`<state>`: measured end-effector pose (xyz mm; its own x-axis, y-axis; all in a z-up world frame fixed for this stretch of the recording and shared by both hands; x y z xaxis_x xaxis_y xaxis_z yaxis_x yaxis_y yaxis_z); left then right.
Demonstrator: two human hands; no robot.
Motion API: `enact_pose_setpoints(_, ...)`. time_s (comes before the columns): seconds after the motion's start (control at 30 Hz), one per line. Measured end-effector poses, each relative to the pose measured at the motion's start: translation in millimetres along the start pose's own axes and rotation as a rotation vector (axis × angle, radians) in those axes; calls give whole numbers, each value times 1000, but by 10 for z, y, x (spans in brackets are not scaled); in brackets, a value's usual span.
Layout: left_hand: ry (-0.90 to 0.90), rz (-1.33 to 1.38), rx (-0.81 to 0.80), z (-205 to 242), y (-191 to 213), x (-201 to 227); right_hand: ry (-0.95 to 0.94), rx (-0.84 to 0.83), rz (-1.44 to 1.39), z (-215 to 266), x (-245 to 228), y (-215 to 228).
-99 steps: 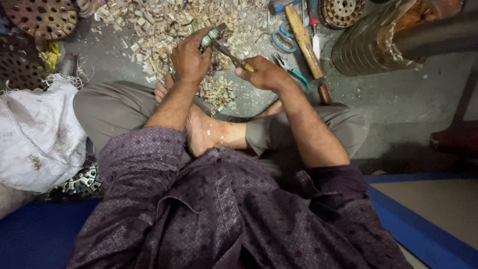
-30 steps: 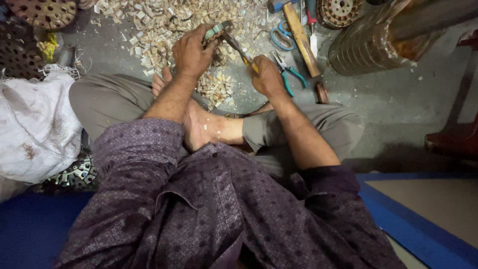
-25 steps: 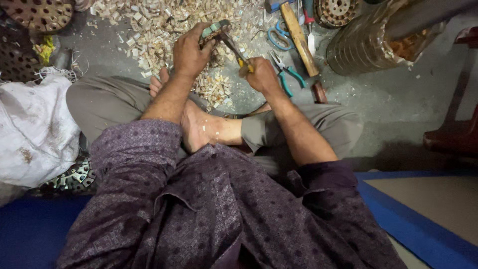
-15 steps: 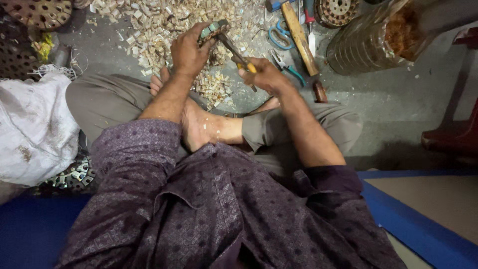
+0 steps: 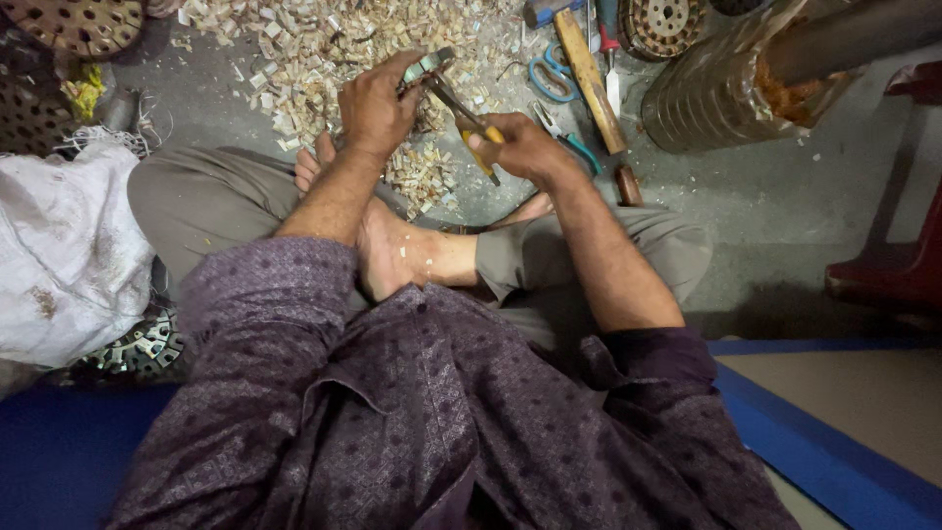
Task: The person sits on the floor and uses pliers to remove copper windings from a circular electrical component. They repeatedly cut and pull the windings, placing the removed pieces into a nearby container.
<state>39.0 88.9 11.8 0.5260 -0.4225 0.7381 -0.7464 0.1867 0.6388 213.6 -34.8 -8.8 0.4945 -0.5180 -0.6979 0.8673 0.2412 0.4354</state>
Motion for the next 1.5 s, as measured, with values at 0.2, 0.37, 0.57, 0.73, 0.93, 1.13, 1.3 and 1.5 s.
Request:
enact_pose_setpoints(0.2, -119, -31, 3, 27, 78, 173, 271, 153, 133, 30, -98, -48)
enact_pose_setpoints(0.37, -166, -54, 17, 36, 136, 228, 338, 243, 12, -107, 14, -127)
enact_pose_setpoints(0.57, -86, -11, -55, -17, 123, 169, 132, 163, 138, -168, 134, -282)
enact_pose_setpoints(0.73, -102, -2, -47, -83, 143, 173, 80, 338, 221, -170, 65, -262)
enact_pose_setpoints(0.93, -68, 10, -76, -90, 147, 146, 85, 493, 319, -248, 90, -223)
enact_pose_setpoints(1.13, 2, 116, -59, -26, 102, -12, 321, 597, 77, -109, 241, -32)
enact_pose_setpoints(1.3, -74, 52, 30, -64, 145, 67, 347, 515, 349, -94, 335, 88)
enact_pose_setpoints(1.5, 99, 48, -28, -12, 101, -137, 361, 464, 326, -58, 205, 69)
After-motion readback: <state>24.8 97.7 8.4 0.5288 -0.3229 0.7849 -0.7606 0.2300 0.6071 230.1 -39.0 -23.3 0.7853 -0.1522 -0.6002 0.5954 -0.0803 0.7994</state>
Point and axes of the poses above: each hand's wrist, its own z-axis away from the middle knuckle, its own y-axis out of the back of the hand, x = y × z, the point moved 10 cm from there along -z, towards the middle knuckle, and after that the axes turned 2 degrees about z, right-handed, at the moved point
